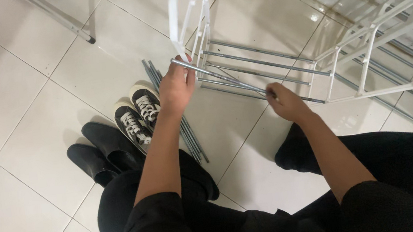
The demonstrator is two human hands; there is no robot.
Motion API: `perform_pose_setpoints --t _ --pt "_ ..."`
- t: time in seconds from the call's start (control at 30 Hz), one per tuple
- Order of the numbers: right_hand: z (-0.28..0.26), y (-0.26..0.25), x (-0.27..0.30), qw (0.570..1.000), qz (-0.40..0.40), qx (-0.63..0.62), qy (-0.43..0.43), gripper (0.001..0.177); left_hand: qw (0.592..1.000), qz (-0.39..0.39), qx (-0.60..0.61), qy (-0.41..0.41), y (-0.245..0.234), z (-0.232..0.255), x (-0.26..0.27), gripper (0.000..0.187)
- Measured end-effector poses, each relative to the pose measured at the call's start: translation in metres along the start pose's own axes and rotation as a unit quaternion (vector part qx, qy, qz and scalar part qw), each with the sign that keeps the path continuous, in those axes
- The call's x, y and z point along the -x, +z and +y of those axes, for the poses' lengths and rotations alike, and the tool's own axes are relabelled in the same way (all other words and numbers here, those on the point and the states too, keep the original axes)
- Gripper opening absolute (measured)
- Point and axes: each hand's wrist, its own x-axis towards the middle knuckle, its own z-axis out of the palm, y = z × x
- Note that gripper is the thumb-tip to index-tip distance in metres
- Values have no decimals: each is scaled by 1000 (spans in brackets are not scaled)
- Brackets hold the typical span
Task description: The person assembles a white metal storage shelf by inserting horizontal metal rods into slots on the side frames. They repeatedly pick up rods, align them, and press them into place, gradually building the shelf structure.
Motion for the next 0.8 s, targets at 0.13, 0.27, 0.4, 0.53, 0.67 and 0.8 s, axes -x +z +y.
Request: perform_pose_setpoints --t 0.13,0.27,0.4,0.53,0.67,0.8 --pt "-44 -2 -15 992 -91 85 18 43 1000 7 -20 14 -5 4 0 28" --pt "-63 -20 -16 970 -83 222 62 51 999 38 -10 -4 -24 -3 6 30" --pt "-48 -34 -8 972 57 223 52 46 995 76 -47 -44 -41 -7 23 27" --pt "-23 -10 -17 968 148 192 66 39 967 39 -195 -158 -66 -3 25 33" --pt "2 20 -29 936 156 314 36 32 895 -136 -316 -283 -82 13 14 51" --pt "18 51 -49 884 260 362 -140 25 863 -358 -218 -281 -62 32 17 49"
